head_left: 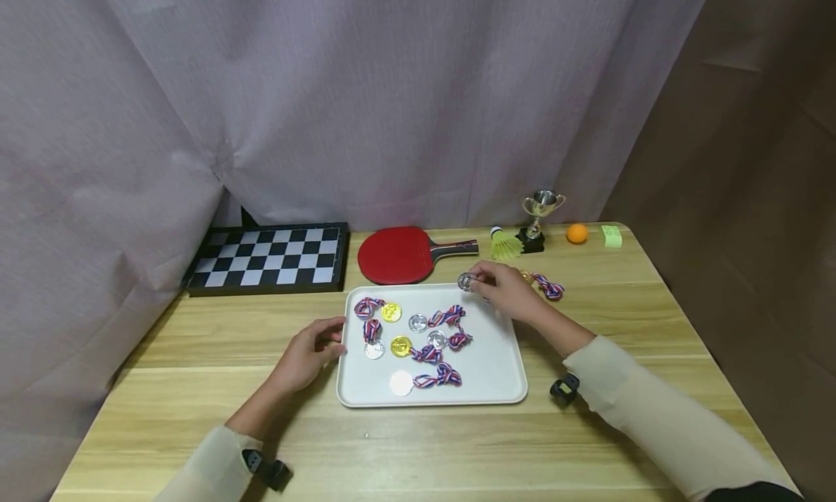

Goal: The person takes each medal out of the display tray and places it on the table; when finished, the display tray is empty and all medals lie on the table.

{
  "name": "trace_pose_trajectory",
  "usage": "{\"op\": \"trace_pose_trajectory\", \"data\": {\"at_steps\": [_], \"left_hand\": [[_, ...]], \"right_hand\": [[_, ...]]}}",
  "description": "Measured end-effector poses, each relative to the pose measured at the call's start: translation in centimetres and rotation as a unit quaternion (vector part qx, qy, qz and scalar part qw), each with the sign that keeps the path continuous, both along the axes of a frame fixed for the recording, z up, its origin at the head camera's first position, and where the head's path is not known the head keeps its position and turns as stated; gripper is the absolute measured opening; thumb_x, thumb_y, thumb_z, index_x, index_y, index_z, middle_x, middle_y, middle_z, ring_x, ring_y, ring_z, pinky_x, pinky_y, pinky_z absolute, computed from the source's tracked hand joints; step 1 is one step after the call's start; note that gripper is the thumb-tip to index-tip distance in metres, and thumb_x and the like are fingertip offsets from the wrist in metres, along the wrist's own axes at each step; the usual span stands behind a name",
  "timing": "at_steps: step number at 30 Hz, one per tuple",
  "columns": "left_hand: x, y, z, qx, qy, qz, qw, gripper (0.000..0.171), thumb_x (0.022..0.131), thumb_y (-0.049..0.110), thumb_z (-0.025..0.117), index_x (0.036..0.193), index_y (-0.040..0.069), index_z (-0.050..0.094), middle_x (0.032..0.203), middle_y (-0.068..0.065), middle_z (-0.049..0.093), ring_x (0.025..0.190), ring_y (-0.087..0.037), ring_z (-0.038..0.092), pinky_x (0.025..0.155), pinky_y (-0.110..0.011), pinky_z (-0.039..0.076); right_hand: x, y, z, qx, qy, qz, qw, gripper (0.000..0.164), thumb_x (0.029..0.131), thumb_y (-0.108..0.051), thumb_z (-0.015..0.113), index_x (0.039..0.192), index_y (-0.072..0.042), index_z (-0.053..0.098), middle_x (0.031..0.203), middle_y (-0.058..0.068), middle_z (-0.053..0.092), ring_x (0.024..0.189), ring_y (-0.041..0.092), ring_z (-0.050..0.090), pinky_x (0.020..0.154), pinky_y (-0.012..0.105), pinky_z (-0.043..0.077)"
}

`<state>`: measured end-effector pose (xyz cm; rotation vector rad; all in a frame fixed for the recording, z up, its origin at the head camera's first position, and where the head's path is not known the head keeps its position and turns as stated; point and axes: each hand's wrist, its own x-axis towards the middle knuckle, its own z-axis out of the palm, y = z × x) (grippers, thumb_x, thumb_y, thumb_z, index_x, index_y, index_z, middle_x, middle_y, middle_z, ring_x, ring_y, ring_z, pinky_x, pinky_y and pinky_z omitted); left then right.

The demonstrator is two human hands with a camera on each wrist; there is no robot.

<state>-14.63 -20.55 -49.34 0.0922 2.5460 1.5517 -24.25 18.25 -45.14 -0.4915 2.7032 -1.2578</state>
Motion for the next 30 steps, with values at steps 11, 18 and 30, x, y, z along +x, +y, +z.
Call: {"op": "trace_pose_trajectory", "data": {"at_steps": [11,18,30], "left_hand": [[0.0,0.0,-0.2,-0.002,0.003,-0.001,1.0,0.052,0.094,-0.003,0.07,0.144,-0.001,0.056,0.118,-0.017,0.065,0.104,-0.026,0.062,0.082,-0.022,0.053],[0.0,0.0,-0.1,-0.004,-0.003,0.002,1.0,0.053,0.093,-0.003,0.071,0.144,-0.001,0.056,0.118,-0.016,0.065,0.104,-0.026,0.062,0.081,-0.022,0.053],[0.0,0.0,-0.2,0.004,0.006,-0.005,1.0,0.053,0.093,-0.005,0.07,0.143,-0.003,0.056,0.117,-0.017,0.066,0.104,-0.026,0.063,0.079,-0.021,0.054]], "right_hand": [[0.1,5.8,2.5,0.001,0.005,-0.016,1.0,0.035,0.107,-0.016,0.056,0.138,0.0,0.061,0.112,0.02,0.069,0.096,0.031,0.064,0.077,0.031,0.057],[-0.5,10.5,3.1,0.019,0.037,-0.049,0.998,0.03,0.104,-0.012,0.061,0.133,-0.003,0.062,0.103,0.019,0.064,0.084,0.022,0.057,0.065,0.026,0.049],[-2.8,16.7,-0.2,0.067,0.038,-0.087,0.993,0.029,0.1,-0.013,0.068,0.125,0.003,0.066,0.102,0.019,0.067,0.086,0.014,0.056,0.07,0.021,0.046]]}}
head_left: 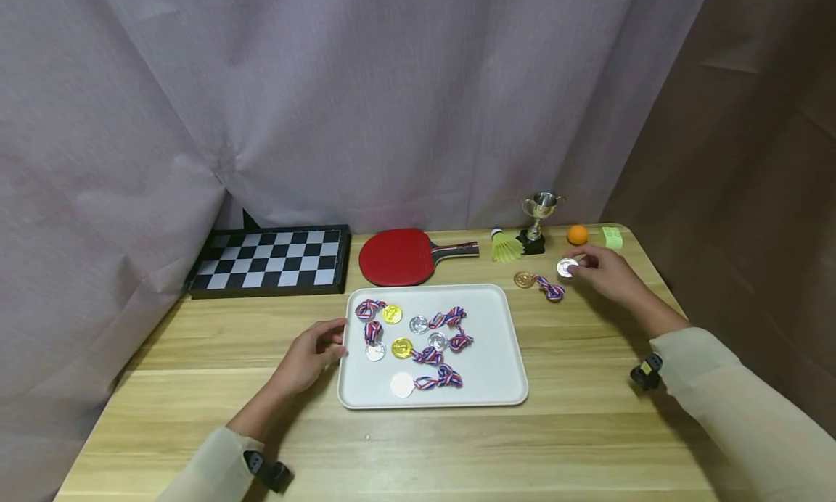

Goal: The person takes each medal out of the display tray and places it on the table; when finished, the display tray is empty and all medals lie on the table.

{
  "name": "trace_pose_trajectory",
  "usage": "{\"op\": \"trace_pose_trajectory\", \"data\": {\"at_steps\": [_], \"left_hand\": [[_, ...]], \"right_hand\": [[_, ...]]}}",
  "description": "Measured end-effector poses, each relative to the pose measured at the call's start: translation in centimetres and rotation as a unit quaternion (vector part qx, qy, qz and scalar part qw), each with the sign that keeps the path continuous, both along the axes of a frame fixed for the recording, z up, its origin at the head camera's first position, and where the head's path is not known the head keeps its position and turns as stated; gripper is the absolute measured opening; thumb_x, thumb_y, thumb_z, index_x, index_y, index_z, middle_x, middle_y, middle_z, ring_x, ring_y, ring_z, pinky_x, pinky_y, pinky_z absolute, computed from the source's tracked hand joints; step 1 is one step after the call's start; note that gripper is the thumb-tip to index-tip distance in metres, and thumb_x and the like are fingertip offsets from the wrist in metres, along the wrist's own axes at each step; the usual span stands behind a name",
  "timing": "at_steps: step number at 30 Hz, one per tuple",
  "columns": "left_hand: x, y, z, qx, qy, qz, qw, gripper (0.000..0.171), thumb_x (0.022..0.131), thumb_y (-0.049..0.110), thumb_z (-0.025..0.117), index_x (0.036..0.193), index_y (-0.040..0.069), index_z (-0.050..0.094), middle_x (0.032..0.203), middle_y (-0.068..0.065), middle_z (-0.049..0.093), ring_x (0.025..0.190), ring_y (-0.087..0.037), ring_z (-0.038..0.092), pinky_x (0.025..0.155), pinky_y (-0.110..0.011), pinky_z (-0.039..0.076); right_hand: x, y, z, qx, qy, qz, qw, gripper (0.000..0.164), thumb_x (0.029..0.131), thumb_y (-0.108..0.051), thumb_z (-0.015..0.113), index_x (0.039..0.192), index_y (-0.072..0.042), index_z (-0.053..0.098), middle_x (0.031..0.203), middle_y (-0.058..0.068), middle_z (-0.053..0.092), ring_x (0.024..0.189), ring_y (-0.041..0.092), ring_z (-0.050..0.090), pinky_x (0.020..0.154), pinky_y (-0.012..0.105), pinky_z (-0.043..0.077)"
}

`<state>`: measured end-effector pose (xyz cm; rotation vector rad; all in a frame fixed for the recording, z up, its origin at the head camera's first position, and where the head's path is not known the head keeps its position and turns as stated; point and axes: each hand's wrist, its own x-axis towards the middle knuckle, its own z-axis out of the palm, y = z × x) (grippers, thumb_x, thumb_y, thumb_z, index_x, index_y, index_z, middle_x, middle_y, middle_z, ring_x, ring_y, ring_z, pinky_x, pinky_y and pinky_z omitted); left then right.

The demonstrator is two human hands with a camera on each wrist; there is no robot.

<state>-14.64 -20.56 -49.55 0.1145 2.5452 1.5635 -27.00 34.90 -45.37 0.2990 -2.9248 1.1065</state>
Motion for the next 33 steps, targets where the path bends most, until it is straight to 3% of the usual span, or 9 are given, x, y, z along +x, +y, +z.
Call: {"op": "trace_pose_trajectory", "data": {"at_steps": [10,22,33], "left_hand": [[0.0,0.0,-0.1,0.004,0.001,-0.001,1.0,0.053,0.093,-0.004,0.07,0.144,-0.002,0.056,0.117,-0.017,0.066,0.104,-0.027,0.062,0.079,-0.021,0.054],[0.1,0.1,0.0,0.006,-0.002,0.0,1.0,0.053,0.093,-0.006,0.07,0.144,-0.003,0.055,0.117,-0.017,0.066,0.104,-0.027,0.062,0.079,-0.021,0.054],[0.0,0.1,-0.1,0.002,0.0,0.002,1.0,0.053,0.093,-0.005,0.07,0.144,-0.002,0.056,0.117,-0.017,0.066,0.104,-0.027,0.062,0.08,-0.021,0.054]], "right_hand": [[-0.1,1.4,-2.7,0.046,-0.008,0.001,0.999,0.027,0.1,-0.015,0.069,0.122,0.0,0.068,0.105,0.019,0.069,0.093,0.027,0.06,0.078,0.037,0.046],[-0.4,1.5,-3.2,0.063,0.01,0.012,0.998,0.028,0.102,-0.011,0.063,0.125,0.004,0.068,0.121,0.029,0.064,0.108,0.042,0.058,0.089,0.054,0.046],[-0.4,1.5,-2.8,0.057,0.004,0.001,0.998,0.032,0.103,-0.016,0.064,0.128,0.004,0.067,0.122,0.028,0.064,0.11,0.041,0.058,0.094,0.057,0.045]]}}
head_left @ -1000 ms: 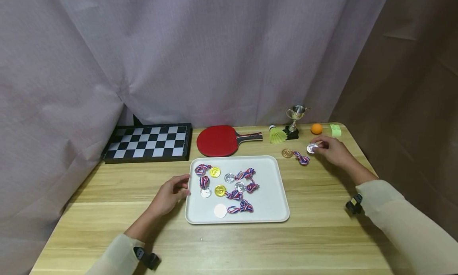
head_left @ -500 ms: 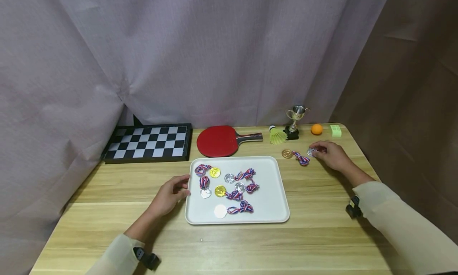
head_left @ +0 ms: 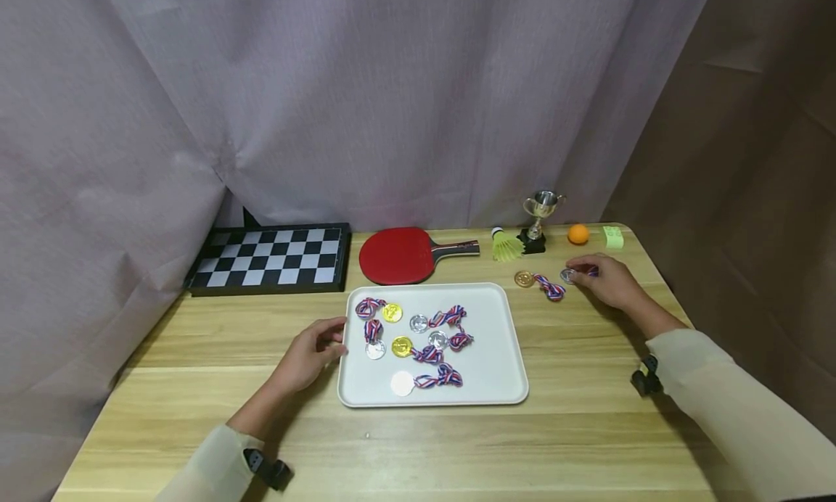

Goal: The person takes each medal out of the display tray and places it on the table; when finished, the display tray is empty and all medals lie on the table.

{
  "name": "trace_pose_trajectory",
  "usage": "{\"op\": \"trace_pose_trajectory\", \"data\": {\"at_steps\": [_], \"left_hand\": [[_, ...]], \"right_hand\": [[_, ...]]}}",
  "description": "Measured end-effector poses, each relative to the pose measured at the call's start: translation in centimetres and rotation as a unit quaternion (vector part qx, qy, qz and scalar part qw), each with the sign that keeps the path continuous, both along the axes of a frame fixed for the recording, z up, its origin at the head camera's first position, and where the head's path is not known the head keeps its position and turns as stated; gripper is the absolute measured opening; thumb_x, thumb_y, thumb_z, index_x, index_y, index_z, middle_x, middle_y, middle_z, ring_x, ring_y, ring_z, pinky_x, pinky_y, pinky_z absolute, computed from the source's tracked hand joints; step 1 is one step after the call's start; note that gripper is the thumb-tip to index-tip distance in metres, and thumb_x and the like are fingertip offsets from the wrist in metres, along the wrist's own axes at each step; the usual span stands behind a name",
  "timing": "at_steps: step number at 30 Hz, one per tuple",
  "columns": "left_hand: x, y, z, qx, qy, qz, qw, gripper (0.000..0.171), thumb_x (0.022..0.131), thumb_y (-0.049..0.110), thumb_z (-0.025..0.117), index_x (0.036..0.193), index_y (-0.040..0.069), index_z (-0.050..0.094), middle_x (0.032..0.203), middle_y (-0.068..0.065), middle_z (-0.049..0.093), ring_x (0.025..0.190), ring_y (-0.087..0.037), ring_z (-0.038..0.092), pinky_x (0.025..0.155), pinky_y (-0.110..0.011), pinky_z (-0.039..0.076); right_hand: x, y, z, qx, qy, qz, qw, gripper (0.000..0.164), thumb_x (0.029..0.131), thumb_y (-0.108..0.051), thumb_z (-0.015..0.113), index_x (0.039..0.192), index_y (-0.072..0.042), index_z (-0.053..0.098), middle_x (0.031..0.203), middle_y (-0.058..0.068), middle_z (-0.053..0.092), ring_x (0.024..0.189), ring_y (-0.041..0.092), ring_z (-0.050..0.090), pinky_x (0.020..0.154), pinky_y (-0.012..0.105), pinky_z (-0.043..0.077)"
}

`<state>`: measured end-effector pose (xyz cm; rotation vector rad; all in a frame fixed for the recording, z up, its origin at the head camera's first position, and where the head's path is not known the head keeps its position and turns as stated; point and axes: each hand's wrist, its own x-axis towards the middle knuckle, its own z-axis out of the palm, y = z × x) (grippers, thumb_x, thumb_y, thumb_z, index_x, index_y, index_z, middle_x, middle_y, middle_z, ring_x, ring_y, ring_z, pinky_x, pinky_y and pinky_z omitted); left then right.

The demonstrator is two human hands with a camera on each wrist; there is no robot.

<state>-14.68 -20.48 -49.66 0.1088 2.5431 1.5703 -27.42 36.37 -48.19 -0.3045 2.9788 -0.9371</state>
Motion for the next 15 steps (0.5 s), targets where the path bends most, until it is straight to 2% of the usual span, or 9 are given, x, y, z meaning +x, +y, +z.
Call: {"op": "trace_pose_trajectory", "data": {"at_steps": [6,10,15], "left_hand": [[0.0,0.0,0.1,-0.001,-0.001,-0.001,1.0,0.053,0.093,-0.006,0.07,0.144,-0.002,0.056,0.119,-0.017,0.065,0.105,-0.027,0.062,0.08,-0.021,0.054],[0.0,0.0,0.0,-0.003,-0.002,0.0,1.0,0.053,0.093,-0.006,0.07,0.143,-0.002,0.056,0.119,-0.017,0.064,0.105,-0.027,0.062,0.08,-0.021,0.054],[0.0,0.0,0.1,-0.006,0.001,0.001,1.0,0.053,0.093,-0.005,0.07,0.143,-0.002,0.056,0.118,-0.017,0.065,0.104,-0.026,0.062,0.079,-0.021,0.053]], "right_hand": [[0.8,-0.6,1.2,-0.009,0.013,-0.012,1.0,0.036,0.103,-0.017,0.065,0.131,0.005,0.065,0.13,0.03,0.061,0.112,0.045,0.06,0.094,0.06,0.049],[1.5,-1.3,2.3,-0.009,0.022,-0.026,0.999,0.037,0.103,-0.017,0.065,0.132,0.004,0.064,0.134,0.03,0.059,0.118,0.048,0.058,0.094,0.062,0.05],[2.6,-2.8,4.0,-0.012,0.047,-0.023,0.999,0.035,0.102,-0.017,0.066,0.13,0.004,0.065,0.132,0.028,0.06,0.121,0.045,0.056,0.095,0.062,0.049]]}}
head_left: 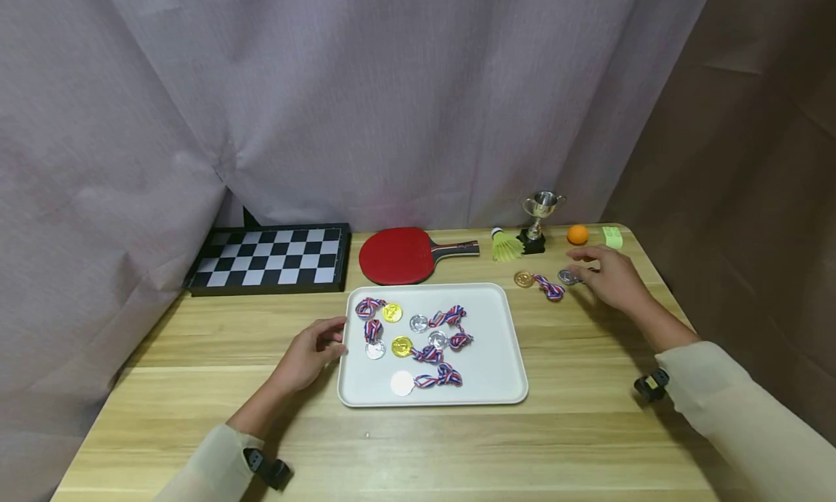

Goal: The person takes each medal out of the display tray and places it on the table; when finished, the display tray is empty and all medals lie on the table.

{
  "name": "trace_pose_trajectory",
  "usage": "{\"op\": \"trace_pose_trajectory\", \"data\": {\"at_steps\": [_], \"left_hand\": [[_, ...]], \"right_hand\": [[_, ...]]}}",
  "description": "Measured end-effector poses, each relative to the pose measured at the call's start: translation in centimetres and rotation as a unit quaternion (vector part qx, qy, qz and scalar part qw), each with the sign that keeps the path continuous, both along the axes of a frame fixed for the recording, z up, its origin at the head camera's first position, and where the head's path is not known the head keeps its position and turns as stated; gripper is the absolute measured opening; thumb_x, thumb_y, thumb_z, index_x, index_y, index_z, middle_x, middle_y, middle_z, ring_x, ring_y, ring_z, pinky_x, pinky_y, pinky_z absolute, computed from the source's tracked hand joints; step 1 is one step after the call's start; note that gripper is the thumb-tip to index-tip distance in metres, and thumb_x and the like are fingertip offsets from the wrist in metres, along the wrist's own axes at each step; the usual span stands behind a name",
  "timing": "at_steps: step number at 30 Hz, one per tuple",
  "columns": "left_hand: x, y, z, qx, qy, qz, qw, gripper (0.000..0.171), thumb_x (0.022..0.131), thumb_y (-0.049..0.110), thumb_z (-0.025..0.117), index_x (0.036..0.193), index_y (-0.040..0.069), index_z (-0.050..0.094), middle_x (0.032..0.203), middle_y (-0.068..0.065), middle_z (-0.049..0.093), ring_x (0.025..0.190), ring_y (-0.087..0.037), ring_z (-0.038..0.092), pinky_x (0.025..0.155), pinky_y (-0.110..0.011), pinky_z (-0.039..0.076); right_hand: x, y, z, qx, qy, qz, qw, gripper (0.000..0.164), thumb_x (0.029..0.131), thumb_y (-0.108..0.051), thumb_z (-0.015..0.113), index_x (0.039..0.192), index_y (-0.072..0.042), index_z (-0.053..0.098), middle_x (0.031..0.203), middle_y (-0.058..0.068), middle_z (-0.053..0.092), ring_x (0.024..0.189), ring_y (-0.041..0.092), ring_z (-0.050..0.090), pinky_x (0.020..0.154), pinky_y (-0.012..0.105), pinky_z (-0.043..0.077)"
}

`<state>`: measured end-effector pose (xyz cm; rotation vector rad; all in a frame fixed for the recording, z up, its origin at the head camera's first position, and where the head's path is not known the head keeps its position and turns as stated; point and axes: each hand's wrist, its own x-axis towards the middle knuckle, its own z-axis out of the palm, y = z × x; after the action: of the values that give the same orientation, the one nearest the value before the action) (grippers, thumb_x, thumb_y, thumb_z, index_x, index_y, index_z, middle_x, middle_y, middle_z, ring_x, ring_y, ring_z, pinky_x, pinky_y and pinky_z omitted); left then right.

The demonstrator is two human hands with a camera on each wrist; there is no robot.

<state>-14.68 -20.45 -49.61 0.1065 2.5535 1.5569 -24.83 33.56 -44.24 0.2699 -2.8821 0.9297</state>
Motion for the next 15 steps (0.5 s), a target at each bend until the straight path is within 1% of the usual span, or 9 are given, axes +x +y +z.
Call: {"op": "trace_pose_trajectory", "data": {"at_steps": [4,8,9,11,15], "left_hand": [[0.0,0.0,0.0,-0.001,0.001,-0.001,1.0,0.052,0.093,-0.005,0.07,0.144,-0.002,0.056,0.118,-0.017,0.065,0.104,-0.027,0.062,0.08,-0.021,0.054],[0.0,-0.1,-0.1,-0.002,0.003,-0.002,1.0,0.052,0.093,-0.005,0.07,0.143,-0.002,0.056,0.119,-0.017,0.065,0.105,-0.027,0.062,0.081,-0.021,0.054],[0.0,-0.1,-0.1,-0.003,0.004,-0.002,1.0,0.052,0.093,-0.004,0.07,0.143,-0.002,0.056,0.119,-0.017,0.065,0.105,-0.027,0.062,0.081,-0.021,0.054],[0.0,-0.1,-0.1,-0.001,0.004,-0.002,1.0,0.052,0.093,-0.004,0.07,0.143,-0.002,0.056,0.119,-0.017,0.065,0.105,-0.027,0.062,0.08,-0.021,0.054],[0.0,0.0,0.0,0.001,0.004,-0.001,1.0,0.052,0.093,-0.004,0.07,0.143,-0.002,0.057,0.118,-0.017,0.065,0.104,-0.026,0.062,0.08,-0.021,0.054]], "right_hand": [[1.3,-1.8,1.1,-0.014,0.015,0.027,0.999,0.035,0.103,-0.019,0.065,0.129,0.003,0.066,0.13,0.025,0.062,0.118,0.041,0.056,0.093,0.057,0.047],[2.7,-4.6,1.9,-0.03,0.027,0.059,0.997,0.033,0.1,-0.018,0.068,0.128,0.001,0.068,0.127,0.022,0.065,0.117,0.04,0.058,0.095,0.057,0.046],[3.1,-5.4,2.1,-0.032,0.031,0.069,0.997,0.032,0.099,-0.016,0.07,0.127,0.001,0.069,0.127,0.021,0.066,0.118,0.039,0.059,0.097,0.058,0.046],[3.8,-7.1,2.2,-0.033,0.032,0.089,0.995,0.031,0.098,-0.013,0.071,0.126,-0.001,0.07,0.124,0.018,0.068,0.114,0.038,0.061,0.095,0.058,0.048],[5.3,-10.6,2.1,-0.04,0.016,0.132,0.99,0.033,0.096,-0.013,0.073,0.128,-0.005,0.07,0.125,0.012,0.07,0.112,0.032,0.063,0.094,0.054,0.052]]}}
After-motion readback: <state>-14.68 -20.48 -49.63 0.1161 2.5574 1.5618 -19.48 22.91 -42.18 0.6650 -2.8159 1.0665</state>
